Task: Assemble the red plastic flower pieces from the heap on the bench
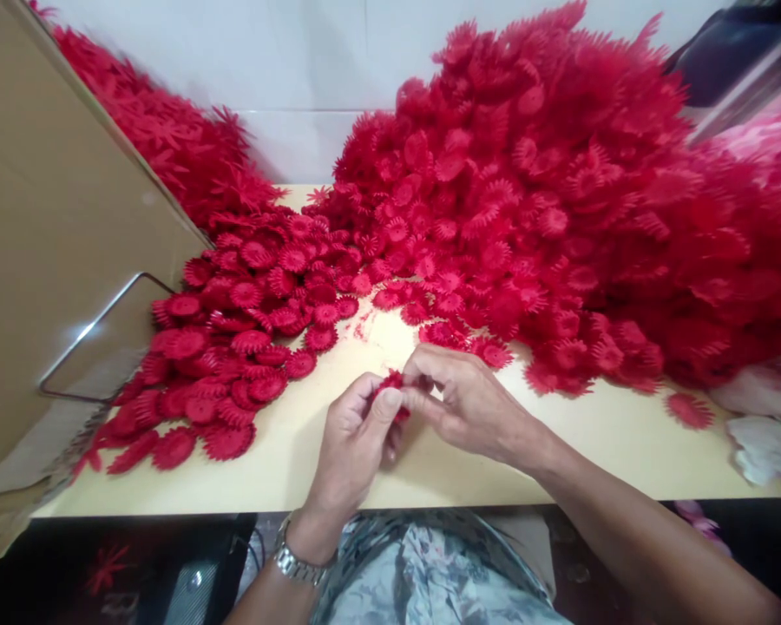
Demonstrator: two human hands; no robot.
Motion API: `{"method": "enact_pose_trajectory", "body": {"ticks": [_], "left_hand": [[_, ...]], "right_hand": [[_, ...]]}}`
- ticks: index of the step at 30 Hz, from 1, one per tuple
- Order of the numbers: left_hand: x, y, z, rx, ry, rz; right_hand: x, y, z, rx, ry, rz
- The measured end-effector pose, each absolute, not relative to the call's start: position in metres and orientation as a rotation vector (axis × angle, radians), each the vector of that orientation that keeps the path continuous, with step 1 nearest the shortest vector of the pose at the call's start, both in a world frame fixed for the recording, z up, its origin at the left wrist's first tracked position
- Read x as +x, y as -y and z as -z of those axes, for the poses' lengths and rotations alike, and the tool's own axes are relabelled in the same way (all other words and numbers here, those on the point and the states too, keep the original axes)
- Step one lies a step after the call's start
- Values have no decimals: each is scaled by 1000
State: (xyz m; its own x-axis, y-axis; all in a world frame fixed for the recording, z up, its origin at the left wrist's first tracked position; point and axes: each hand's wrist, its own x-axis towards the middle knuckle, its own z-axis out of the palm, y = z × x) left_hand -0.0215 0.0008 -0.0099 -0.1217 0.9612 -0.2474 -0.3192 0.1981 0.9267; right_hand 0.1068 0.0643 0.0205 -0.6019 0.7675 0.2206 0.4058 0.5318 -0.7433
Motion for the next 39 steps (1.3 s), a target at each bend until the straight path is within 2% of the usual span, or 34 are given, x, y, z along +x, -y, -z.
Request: {"method": "enact_pose_trajectory", "body": {"ticks": [2, 6, 8, 10, 15, 20, 27, 31, 39], "left_hand": [[-23, 2, 9, 701, -1142, -1269], [-26, 4, 7, 659, -1147, -1322], [-28, 2, 6, 610, -1163, -1346], [-28, -1, 5, 547, -1176, -1351], [-25, -5, 5, 435, -1055, -1420], [-24, -1, 8, 472, -971, -1389], [-26, 3, 15, 536, -1082, -1476], [-27, 1, 13, 477, -1052, -1509], [-48, 11, 2, 335, -1177, -1529]], "right_hand": [[112, -76, -20, -1045, 2147, -757], [126, -103, -27, -1408, 2205, -1], [131, -107, -33, -1475, 2287, 236], [129, -100, -37, -1335, 2332, 185], [105, -66, -25, -809, 2442, -401], [92, -62, -3, -854, 2445, -491], [93, -62, 1, -750, 2275, -604], [85, -62, 2, -860, 2192, -361], [107, -125, -18, -1230, 2311, 607]]}}
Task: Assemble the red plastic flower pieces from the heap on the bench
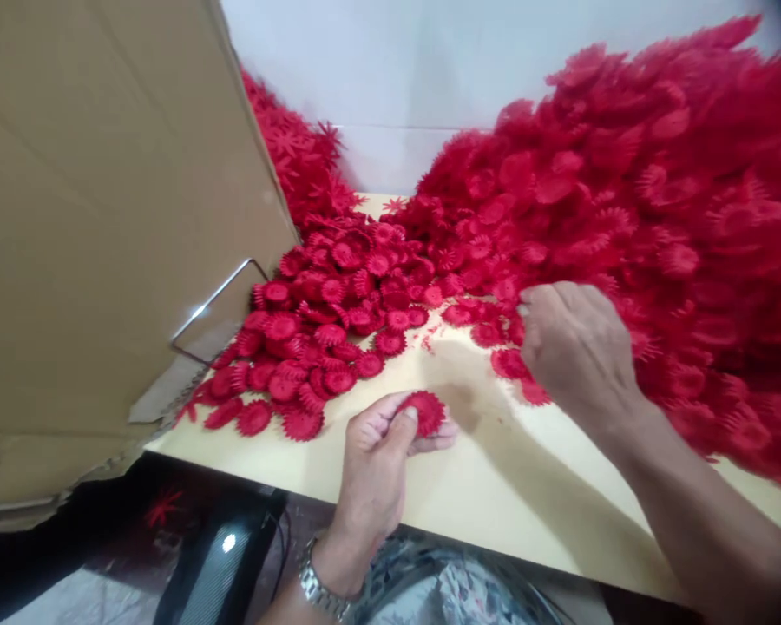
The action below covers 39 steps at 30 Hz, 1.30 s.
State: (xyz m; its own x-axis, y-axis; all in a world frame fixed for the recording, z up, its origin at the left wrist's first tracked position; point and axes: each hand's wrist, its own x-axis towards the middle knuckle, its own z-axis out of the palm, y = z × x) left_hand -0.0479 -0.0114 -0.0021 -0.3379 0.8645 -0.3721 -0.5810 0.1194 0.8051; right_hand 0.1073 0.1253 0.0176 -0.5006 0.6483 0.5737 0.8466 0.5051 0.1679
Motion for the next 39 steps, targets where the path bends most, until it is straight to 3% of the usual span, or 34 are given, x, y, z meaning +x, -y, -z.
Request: {"method": "enact_pose_trajectory", "body": {"ticks": [4, 10, 17, 26, 39], "left_hand": [[-62, 18, 4, 216, -1176, -1574], [-69, 26, 9, 201, -1032, -1589], [-70, 38, 15, 481, -1049, -1601], [-81, 43, 10, 661, -1120, -1632], [-78, 45, 14, 396, -1041, -1685]], "right_hand": [[113, -132, -23, -1199, 2397, 662], [61, -65, -17, -580, 2458, -275], [29, -43, 7, -576, 2442, -679], [29, -47, 8, -503, 2489, -926], [30, -38, 9, -531, 2438, -959]]}}
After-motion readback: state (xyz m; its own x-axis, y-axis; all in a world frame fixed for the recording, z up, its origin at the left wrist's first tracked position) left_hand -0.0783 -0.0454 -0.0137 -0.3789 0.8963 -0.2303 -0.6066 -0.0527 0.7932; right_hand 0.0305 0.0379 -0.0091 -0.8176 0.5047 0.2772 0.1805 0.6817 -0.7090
